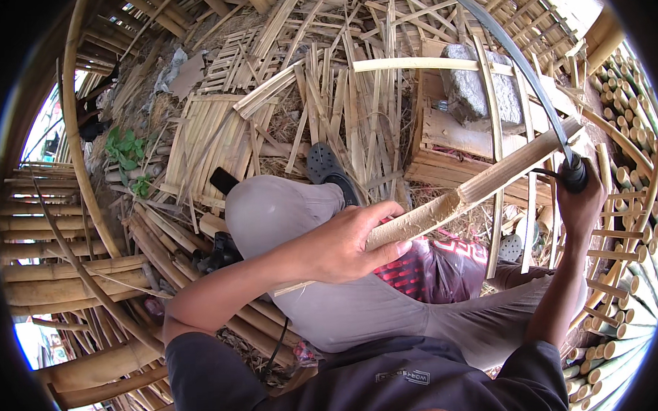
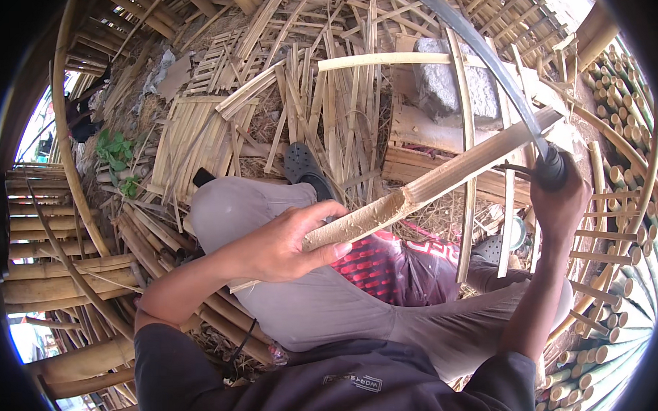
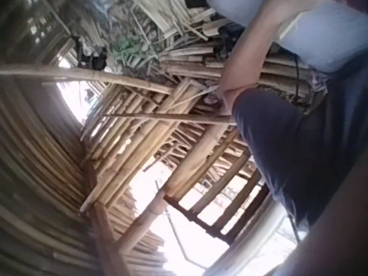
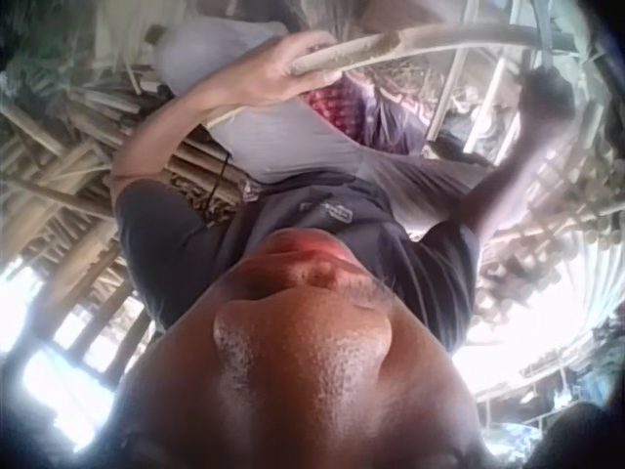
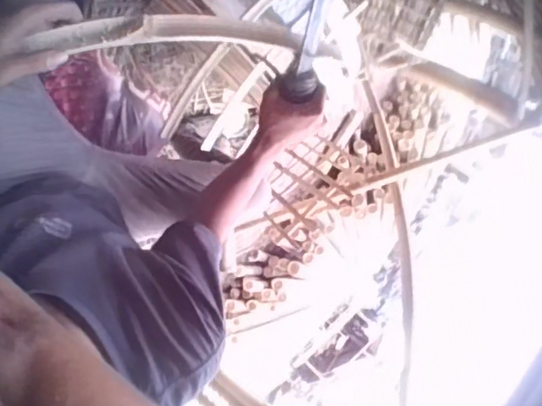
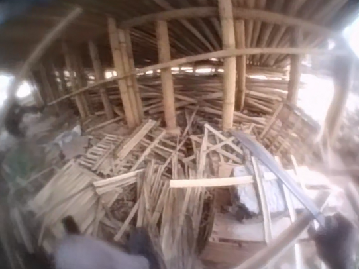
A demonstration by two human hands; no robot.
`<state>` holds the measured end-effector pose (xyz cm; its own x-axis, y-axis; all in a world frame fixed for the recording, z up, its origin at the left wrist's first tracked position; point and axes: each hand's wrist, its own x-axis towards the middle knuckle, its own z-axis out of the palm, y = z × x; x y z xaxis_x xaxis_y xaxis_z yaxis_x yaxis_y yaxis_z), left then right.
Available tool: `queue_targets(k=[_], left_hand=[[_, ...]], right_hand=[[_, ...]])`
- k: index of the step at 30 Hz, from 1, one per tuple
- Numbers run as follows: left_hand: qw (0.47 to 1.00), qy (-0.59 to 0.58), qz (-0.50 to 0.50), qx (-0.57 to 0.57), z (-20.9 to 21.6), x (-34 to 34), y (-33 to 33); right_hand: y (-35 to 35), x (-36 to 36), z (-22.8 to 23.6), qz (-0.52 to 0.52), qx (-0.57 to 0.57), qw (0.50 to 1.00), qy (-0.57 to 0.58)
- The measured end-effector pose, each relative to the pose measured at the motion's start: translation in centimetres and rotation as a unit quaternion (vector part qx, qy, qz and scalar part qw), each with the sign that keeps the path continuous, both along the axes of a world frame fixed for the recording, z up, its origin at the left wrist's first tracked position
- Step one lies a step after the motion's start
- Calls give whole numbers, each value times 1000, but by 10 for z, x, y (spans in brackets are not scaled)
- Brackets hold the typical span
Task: The person shaves a piece of bamboo using a large blade, repeatedly scraping it to thin the wood while holding it in their hand.
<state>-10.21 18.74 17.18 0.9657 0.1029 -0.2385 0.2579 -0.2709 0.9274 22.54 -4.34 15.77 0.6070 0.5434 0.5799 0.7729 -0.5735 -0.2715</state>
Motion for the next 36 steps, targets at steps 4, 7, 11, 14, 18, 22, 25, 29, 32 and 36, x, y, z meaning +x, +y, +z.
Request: queue_targets(k=[4,7,11,14,18,22,25,29,32,36], left_hand=[[1000,16,-7,-24,-3,4,1],[1000,3,-11,1,-13,3,5],[999,34,-18,28,-11,2,13],[998,57,-36,-7,-7,0,25],[983,42,-49,-172,-11,-4,41],[931,10,-42,-361,10,-12,47],[912,-95,-45,-396,21,-24,55],[858,-230,-68,-454,33,-19,83],[853,-341,-25,-394,60,-2,86],[847,-467,122,-223,98,-12,88]], right_hand=[[-3,0,-1,-5,-12,1000,21],[-5,4,-4,-29,-24,999,21],[-11,11,-9,-26,-8,1000,-2],[-12,14,-11,-29,4,999,17],[-11,11,-9,-19,-11,1000,21],[-14,19,-20,-9,-5,998,56],[-7,14,-20,-5,1,998,61],[12,-5,-8,-14,-9,988,156],[16,-17,-2,5,-1,980,201],[36,-50,10,54,-12,957,284]])
